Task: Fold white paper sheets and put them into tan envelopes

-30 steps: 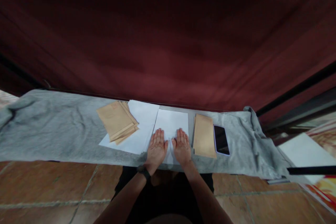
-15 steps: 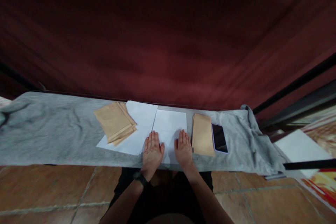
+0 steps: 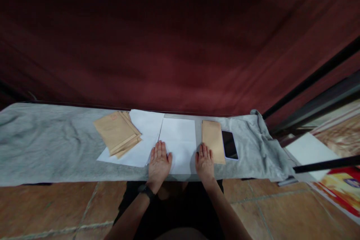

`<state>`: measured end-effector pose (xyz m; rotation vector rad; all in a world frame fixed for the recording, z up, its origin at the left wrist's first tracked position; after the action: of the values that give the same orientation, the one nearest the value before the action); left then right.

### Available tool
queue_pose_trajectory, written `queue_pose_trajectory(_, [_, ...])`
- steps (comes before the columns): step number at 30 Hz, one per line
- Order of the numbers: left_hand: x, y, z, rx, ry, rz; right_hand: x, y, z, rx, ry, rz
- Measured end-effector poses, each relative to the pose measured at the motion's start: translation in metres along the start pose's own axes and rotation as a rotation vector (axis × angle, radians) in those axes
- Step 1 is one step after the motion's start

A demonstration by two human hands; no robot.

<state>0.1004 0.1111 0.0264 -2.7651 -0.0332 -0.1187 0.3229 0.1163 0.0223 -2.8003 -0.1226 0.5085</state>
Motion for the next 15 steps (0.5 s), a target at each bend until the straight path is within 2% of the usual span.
queue_pose_trajectory(10, [-0.002, 0.0, 0.001, -0.01, -0.061, -0.03, -0.001, 0.007, 0.002, 0.049, -0.005, -0.035])
queue_pose_trajectory(15, [0.006, -0.007, 0.002, -0.038, -0.074, -0.024, -0.03, -0.014, 0.009, 0.084, -0.164, -0.138])
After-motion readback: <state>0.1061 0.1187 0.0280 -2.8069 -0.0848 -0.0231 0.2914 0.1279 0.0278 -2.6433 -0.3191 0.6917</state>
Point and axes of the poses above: each hand's wrist, its own y-axis away from the middle knuckle, its own z-axis out of the palm, x = y × z, the point moved 9 cm from there along -y, towards the middle knuckle, and after that the axes turned 10 degrees about -y, right-handed, at the moved point
